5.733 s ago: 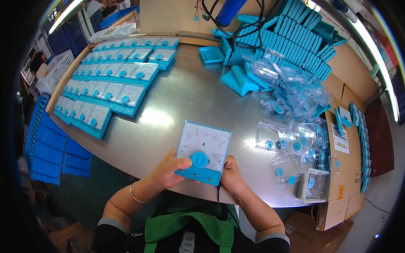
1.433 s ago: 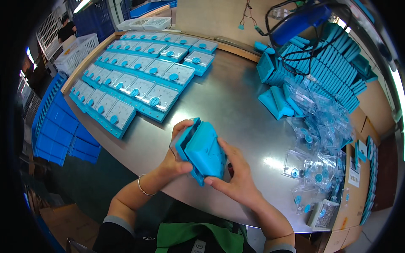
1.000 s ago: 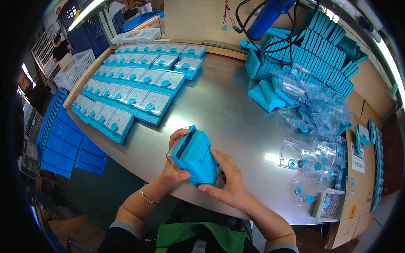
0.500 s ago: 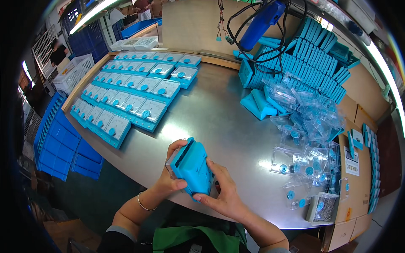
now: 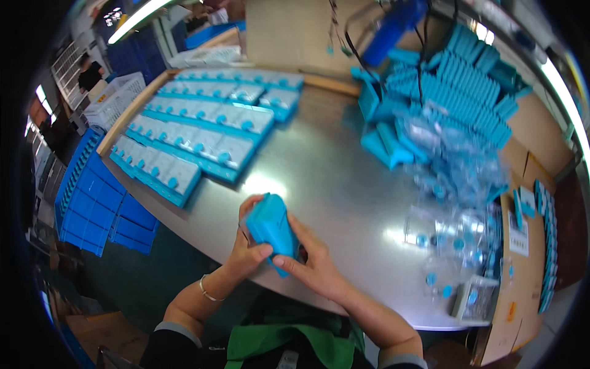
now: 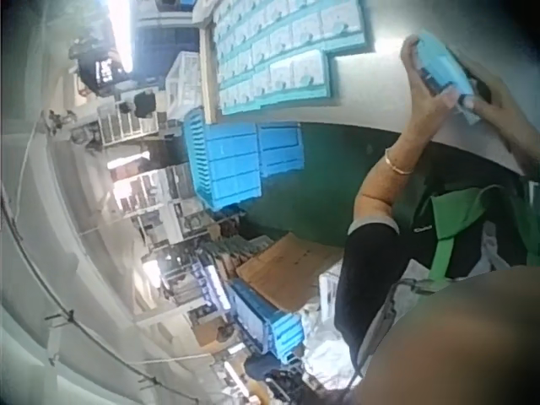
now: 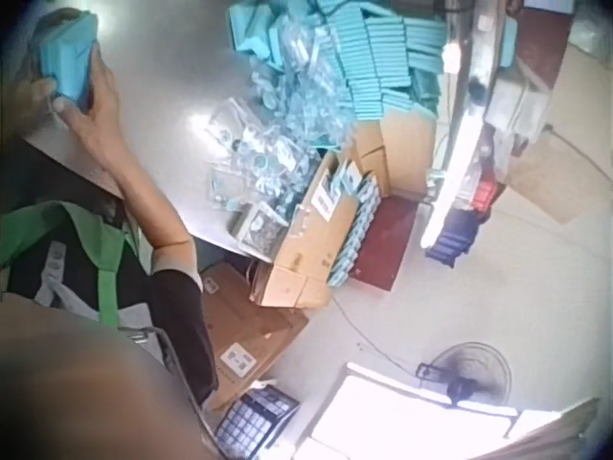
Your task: Assembling analog ammeters by adjusting the needle and fitting them into plastic housings.
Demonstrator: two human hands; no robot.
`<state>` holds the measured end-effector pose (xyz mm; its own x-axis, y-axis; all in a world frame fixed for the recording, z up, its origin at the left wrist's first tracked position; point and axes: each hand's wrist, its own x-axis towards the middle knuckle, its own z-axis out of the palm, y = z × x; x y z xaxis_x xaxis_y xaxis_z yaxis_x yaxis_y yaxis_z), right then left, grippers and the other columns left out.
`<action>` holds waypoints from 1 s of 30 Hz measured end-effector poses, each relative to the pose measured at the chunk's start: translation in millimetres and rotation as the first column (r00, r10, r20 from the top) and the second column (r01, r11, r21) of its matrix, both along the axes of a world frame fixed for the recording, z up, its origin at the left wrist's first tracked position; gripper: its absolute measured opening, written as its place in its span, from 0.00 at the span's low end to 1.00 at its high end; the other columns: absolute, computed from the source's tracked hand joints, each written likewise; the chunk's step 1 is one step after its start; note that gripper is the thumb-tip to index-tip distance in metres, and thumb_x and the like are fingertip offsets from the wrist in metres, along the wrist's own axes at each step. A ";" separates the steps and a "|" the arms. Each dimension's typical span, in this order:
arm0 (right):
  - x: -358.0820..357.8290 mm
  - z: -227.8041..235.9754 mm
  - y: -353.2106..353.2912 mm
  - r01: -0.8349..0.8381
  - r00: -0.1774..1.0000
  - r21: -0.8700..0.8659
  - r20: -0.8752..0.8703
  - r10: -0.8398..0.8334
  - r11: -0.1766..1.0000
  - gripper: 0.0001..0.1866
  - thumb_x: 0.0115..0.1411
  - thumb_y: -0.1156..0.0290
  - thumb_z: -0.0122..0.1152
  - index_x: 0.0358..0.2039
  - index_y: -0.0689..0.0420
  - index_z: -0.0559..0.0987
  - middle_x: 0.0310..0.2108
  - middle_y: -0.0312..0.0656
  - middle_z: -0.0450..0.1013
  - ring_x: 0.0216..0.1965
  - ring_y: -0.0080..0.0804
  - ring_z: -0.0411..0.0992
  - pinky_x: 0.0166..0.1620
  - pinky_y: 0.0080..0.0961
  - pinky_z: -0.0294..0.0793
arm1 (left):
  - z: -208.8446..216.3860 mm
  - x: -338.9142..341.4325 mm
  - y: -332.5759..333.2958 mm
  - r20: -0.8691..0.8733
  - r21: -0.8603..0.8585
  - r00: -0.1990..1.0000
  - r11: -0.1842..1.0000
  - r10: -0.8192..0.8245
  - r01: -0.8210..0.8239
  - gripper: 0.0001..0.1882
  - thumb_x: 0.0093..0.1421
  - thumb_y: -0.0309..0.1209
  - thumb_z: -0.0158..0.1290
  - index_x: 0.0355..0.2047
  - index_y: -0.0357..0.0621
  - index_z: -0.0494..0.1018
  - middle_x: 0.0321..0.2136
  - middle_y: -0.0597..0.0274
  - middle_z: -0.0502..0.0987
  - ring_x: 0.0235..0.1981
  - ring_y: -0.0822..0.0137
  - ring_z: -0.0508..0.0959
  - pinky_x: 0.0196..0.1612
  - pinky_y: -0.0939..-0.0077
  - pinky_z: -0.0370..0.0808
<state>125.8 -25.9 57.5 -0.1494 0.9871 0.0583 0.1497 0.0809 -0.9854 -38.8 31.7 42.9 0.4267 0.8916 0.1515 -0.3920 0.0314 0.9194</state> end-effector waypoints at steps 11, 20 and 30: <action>5.0 -27.5 63.9 -0.161 0.975 -0.546 -0.217 0.046 0.822 0.27 0.62 0.58 0.53 0.56 0.62 0.66 0.35 0.42 0.75 0.21 0.17 0.68 0.22 0.11 0.62 | -25.2 -45.9 7.2 -0.545 0.804 0.574 0.575 0.611 0.152 0.36 0.46 0.41 0.60 0.57 0.48 0.62 0.62 0.43 0.52 0.62 0.42 0.56 0.59 0.43 0.52; 9.3 -12.5 44.7 -0.078 0.997 -0.506 -0.057 0.057 0.859 0.20 0.63 0.64 0.51 0.50 0.64 0.71 0.32 0.44 0.77 0.15 0.17 0.67 0.17 0.11 0.60 | -36.2 -132.1 71.6 -0.550 0.827 0.307 0.458 0.776 0.325 0.31 0.45 0.39 0.59 0.51 0.47 0.67 0.54 0.57 0.67 0.59 0.54 0.64 0.63 0.48 0.47; 62.3 16.7 -22.9 -0.180 0.983 -0.504 -0.124 0.136 0.845 0.19 0.62 0.69 0.53 0.54 0.56 0.71 0.29 0.35 0.73 0.24 0.15 0.63 0.28 0.15 0.65 | 6.5 -111.9 74.1 -0.706 0.680 0.255 0.531 0.661 0.506 0.44 0.43 0.53 0.61 0.59 0.51 0.60 0.61 0.52 0.55 0.64 0.49 0.53 0.62 0.40 0.44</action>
